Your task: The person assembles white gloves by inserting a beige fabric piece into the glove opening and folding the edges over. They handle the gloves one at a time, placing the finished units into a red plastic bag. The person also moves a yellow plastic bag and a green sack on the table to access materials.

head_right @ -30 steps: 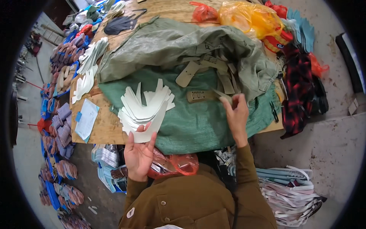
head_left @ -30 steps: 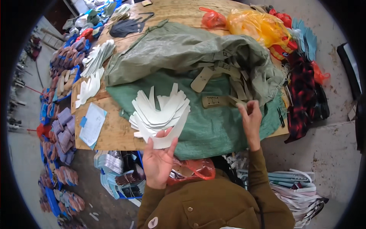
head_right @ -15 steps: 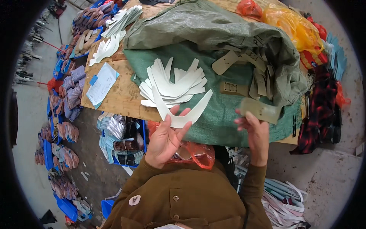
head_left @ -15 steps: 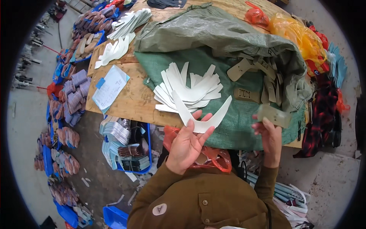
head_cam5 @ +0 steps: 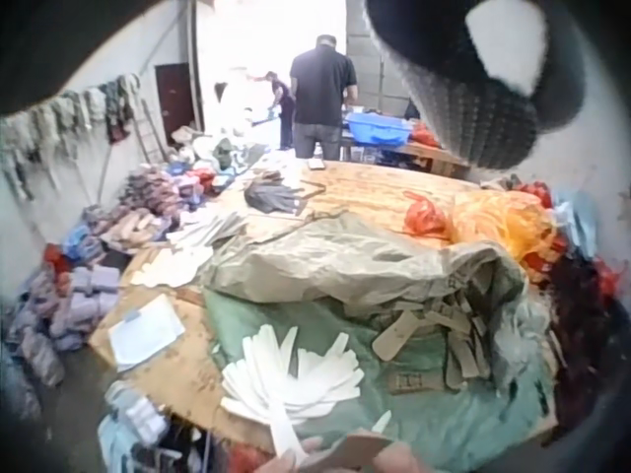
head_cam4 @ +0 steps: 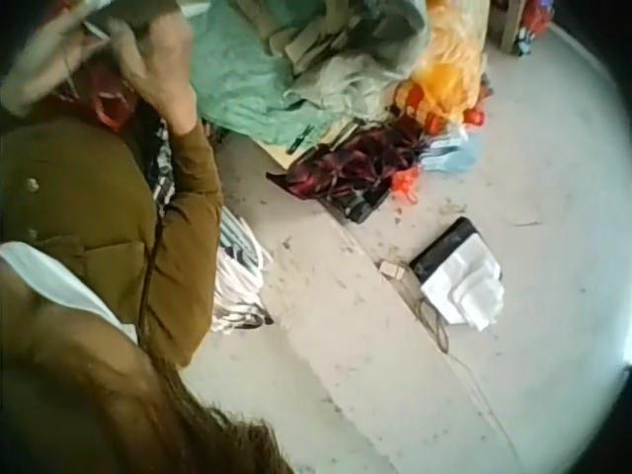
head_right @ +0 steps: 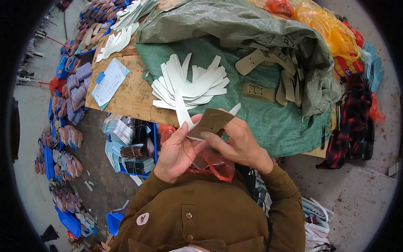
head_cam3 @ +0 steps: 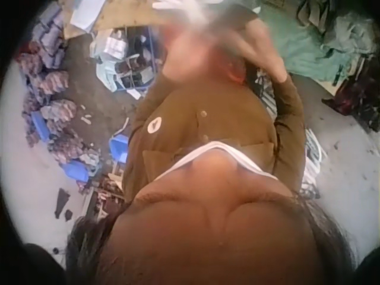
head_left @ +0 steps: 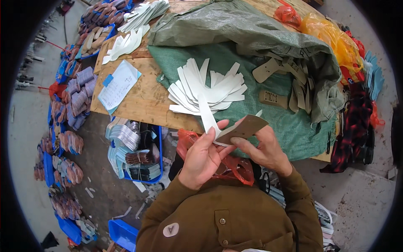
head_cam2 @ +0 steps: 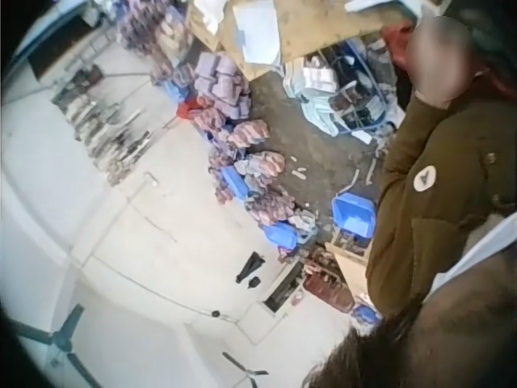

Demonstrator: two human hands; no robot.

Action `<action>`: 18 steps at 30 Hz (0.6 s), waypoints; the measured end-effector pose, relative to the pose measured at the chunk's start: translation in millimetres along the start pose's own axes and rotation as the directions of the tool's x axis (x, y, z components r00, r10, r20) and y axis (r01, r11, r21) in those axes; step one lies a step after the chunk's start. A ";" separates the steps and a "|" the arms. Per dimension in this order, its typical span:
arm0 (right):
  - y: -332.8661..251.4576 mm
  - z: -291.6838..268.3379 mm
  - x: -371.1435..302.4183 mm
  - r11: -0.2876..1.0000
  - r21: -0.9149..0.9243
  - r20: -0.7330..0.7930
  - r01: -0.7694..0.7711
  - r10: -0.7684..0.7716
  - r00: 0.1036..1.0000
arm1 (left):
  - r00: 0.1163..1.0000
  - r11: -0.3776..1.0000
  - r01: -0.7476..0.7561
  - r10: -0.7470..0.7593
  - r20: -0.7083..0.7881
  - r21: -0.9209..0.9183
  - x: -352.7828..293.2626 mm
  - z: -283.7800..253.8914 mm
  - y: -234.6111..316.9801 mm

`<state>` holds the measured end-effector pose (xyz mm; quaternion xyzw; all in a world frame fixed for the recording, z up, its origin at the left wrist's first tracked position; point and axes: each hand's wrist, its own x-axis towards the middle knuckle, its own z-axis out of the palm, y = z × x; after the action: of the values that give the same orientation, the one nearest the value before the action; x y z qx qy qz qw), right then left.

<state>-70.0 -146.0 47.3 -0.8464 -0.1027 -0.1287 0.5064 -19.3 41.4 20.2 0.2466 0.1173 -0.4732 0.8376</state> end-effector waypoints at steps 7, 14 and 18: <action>4.4 3.2 -3.3 0.998 0.014 0.016 -0.058 0.057 0.998 | 1.000 1.000 0.000 0.000 -0.021 -0.005 2.2 -0.2 -3.2; 5.3 3.5 -1.3 0.998 0.009 0.051 -0.055 0.054 0.997 | 0.999 1.000 -0.008 0.008 -0.031 0.007 3.3 -3.8 -4.4; 10.6 7.0 -1.7 0.999 0.012 0.035 -0.044 0.044 0.998 | 1.000 0.999 -0.023 0.024 -0.017 0.023 4.4 -3.1 -4.3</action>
<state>-67.6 -144.8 34.7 -0.8472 -0.0935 -0.1022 0.5129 -20.5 38.0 14.4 0.2615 0.1162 -0.4624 0.8392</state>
